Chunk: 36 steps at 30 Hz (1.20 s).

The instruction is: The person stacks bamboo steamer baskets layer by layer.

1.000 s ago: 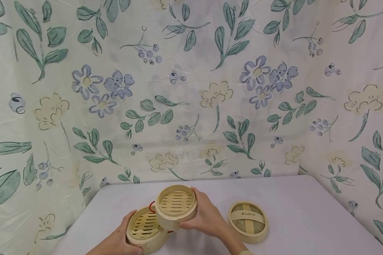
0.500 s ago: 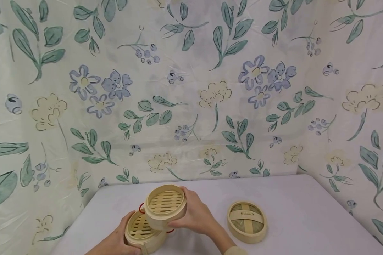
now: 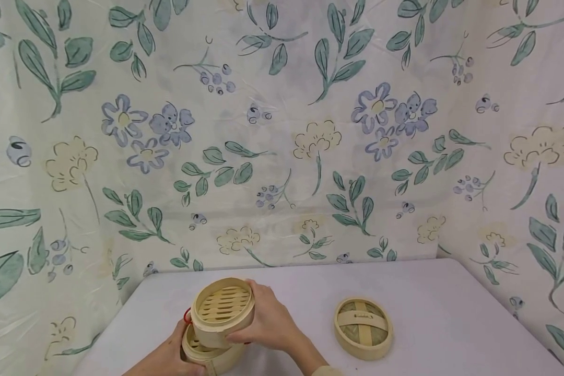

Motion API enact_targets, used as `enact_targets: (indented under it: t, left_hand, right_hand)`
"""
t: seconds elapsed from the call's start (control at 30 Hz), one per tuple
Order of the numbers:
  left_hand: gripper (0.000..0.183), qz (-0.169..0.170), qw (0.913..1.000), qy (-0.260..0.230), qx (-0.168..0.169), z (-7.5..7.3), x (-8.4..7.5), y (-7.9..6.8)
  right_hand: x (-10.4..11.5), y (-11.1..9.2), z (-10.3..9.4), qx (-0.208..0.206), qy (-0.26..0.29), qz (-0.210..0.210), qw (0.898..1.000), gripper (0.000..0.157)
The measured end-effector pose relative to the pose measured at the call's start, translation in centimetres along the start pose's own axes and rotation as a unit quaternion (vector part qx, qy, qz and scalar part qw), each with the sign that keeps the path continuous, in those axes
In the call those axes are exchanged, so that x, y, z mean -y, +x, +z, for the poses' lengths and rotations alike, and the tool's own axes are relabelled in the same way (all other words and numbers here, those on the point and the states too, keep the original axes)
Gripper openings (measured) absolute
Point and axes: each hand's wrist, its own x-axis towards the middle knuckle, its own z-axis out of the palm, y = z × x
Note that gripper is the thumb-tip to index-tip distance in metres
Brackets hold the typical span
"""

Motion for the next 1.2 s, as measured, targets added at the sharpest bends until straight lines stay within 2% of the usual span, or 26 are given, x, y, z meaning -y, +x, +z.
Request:
enact_targets:
  t: [0.23, 0.37, 0.53, 0.63, 0.8, 0.9, 1.2]
  left_hand:
    - [0.115, -0.005, 0.9996, -0.028, 0.002, -0.1, 0.2, -0.2]
    - [0.108, -0.006, 0.9988, -0.046, 0.013, 0.1, 0.2, -0.2]
    - [0.104, -0.037, 0.9974, -0.055, 0.029, 0.1, -0.1, -0.2]
    - [0.101, -0.018, 0.9975, -0.063, 0.027, 0.1, -0.1, -0.3]
    - [0.097, 0.028, 0.9931, -0.109, 0.034, 0.1, 0.1, -0.4]
    - [0.097, 0.035, 0.9896, -0.133, 0.042, 0.1, 0.1, -0.4]
    - [0.094, 0.038, 0.9878, -0.142, 0.050, 0.0, -0.2, -0.6]
  right_hand:
    - [0.8, 0.3, 1.4, 0.003, -0.001, 0.002, 1.000, 0.114]
    - [1.0, 0.4, 2.2, 0.003, -0.010, 0.003, 1.000, 0.114]
    - [1.3, 0.4, 2.8, 0.002, -0.022, 0.003, 1.000, 0.112]
    - [1.4, 0.4, 3.0, -0.003, -0.031, 0.002, 1.000, 0.112]
    - [1.6, 0.3, 3.2, -0.016, -0.054, -0.007, 0.998, 0.112]
    - [1.7, 0.3, 3.4, -0.024, -0.063, -0.012, 0.998, 0.113]
    - [1.6, 0.1, 3.9, -0.027, -0.060, 0.005, 0.998, 0.114]
